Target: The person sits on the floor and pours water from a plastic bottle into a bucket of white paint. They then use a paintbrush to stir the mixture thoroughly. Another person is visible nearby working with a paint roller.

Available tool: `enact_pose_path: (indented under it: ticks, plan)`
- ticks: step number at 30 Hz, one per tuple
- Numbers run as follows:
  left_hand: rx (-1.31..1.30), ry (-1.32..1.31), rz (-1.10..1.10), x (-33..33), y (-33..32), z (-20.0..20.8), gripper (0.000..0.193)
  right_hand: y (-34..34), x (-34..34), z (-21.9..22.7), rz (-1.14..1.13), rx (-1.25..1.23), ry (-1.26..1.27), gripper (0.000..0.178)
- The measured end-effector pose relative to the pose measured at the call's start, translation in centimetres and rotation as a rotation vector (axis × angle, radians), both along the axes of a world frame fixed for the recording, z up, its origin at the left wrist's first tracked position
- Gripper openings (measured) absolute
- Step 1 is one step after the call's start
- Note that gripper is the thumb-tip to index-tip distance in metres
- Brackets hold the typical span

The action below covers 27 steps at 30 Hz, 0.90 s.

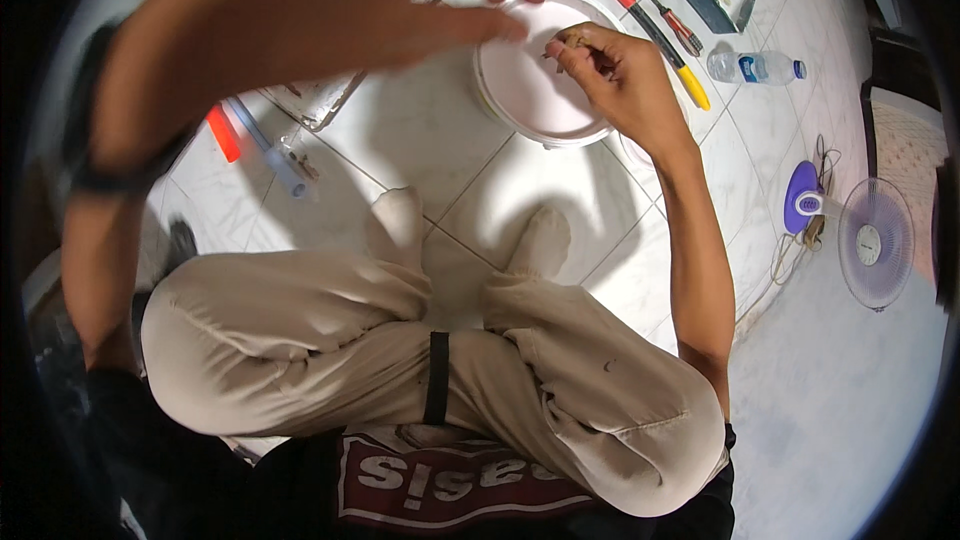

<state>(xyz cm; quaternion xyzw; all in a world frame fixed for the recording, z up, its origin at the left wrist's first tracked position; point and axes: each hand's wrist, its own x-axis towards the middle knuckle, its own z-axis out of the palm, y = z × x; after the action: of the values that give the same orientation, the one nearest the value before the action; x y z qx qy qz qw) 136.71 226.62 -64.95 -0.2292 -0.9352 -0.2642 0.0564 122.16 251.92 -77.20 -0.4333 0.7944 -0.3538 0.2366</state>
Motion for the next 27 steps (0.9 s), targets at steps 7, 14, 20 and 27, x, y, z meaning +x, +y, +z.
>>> enact_pose_path:
  ticks: [7,14,20,27]
  plan:
    - [-0.132,-0.56,0.025,13.4,8.6,9.8,0.044,-1.4,-1.4,0.4,0.133,-0.056,0.117,0.022]
    - [-0.182,-0.556,-0.084,14.4,11.6,5.0,0.034,0.1,-1.9,0.4,0.089,-0.062,0.292,0.021]
    - [-0.092,-0.475,-0.055,15.1,12.0,5.1,0.033,3.6,-0.4,1.3,-0.089,0.298,0.246,0.02]
    - [-0.073,-0.438,-0.095,14.8,11.9,5.7,0.036,2.2,3.0,1.2,0.02,0.109,0.143,0.02]
